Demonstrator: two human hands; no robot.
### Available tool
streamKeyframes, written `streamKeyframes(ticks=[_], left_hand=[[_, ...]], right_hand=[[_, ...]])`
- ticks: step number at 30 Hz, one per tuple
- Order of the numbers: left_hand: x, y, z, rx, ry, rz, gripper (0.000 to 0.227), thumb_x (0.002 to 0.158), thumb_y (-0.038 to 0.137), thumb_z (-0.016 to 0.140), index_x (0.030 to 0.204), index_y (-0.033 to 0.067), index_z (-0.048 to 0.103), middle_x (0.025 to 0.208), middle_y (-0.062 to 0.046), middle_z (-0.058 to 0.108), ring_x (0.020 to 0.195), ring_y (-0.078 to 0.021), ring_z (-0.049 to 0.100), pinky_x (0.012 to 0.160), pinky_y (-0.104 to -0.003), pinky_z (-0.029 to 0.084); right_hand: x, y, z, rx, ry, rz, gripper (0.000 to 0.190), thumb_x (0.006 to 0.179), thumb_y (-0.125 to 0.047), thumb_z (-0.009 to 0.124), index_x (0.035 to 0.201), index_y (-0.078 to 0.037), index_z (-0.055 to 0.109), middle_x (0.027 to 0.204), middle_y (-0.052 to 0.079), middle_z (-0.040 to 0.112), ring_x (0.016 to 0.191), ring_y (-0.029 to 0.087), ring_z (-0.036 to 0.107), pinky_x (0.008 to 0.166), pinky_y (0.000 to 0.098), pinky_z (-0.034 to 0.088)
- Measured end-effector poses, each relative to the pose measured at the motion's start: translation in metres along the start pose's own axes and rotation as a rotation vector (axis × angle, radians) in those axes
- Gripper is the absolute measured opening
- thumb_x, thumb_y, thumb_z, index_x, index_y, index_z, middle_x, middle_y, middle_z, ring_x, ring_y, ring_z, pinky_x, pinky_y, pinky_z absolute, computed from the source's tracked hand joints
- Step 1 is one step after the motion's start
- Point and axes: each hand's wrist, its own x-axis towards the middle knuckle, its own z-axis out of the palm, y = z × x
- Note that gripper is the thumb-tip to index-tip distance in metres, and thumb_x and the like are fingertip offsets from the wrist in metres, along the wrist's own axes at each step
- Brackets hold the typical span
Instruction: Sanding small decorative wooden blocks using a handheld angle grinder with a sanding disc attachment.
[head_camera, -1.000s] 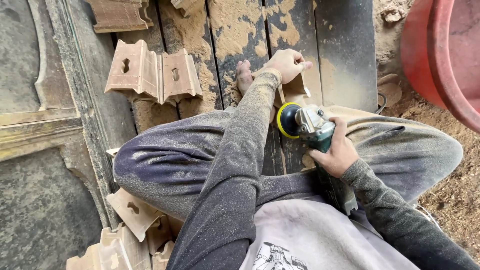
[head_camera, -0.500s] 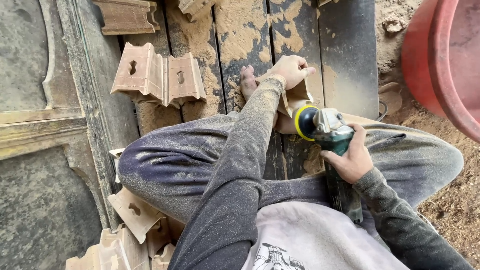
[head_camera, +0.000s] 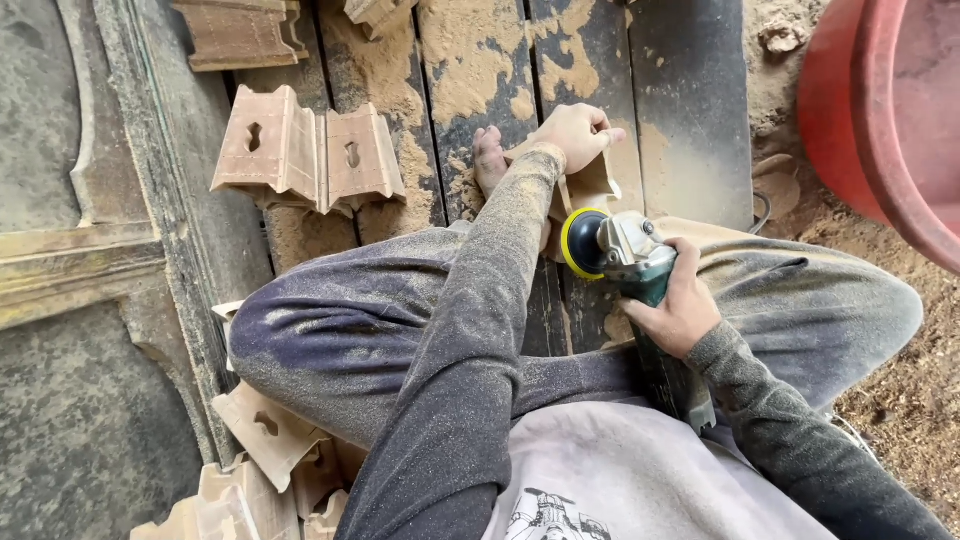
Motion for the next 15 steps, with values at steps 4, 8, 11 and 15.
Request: streamKeyframes(ticks=[4,8,11,15], left_hand=[[0.002,-0.002,0.009,0.022,0.021,0.001,0.025,0.087,0.052,0.068,0.089,0.0311,0.082,0.095,0.002,0.083,0.108,-0.0226,0.077,0.094,-0.040,0.062],[-0.002,0.002,0.004,0.031,0.062,-0.010,0.025,0.087,0.051,0.066,0.088,0.0314,0.081,0.094,0.002,0.083,0.108,-0.0241,0.077,0.093,-0.042,0.062],[0.003,-0.003,0.009,0.039,0.072,-0.011,0.024,0.087,0.050,0.066,0.087,0.0308,0.081,0.093,0.003,0.083,0.108,-0.0242,0.076,0.093,-0.042,0.062],[-0.004,-0.004,0.009,0.037,0.083,-0.023,0.025,0.088,0.051,0.065,0.091,0.0315,0.081,0.097,0.003,0.083,0.111,-0.0236,0.076,0.095,-0.042,0.062]], right_hand=[[-0.003,0.014,-0.004,0.070,0.019,-0.023,0.089,0.079,-0.025,0.083,0.146,-0.014,0.024,0.127,0.038,0.062,0.114,0.060,0.065,0.102,0.0699,0.051],[-0.011,-0.007,-0.016,0.064,0.029,-0.006,0.088,0.082,-0.024,0.083,0.146,-0.012,0.023,0.126,0.037,0.062,0.111,0.058,0.066,0.103,0.0703,0.051],[-0.013,-0.023,-0.008,0.078,0.016,-0.037,0.087,0.081,-0.015,0.080,0.148,-0.007,0.025,0.121,0.040,0.063,0.106,0.060,0.067,0.099,0.0740,0.051],[-0.009,-0.012,-0.009,0.045,-0.028,-0.072,0.085,0.080,-0.019,0.082,0.143,-0.009,0.025,0.124,0.041,0.062,0.109,0.063,0.066,0.100,0.0754,0.051]])
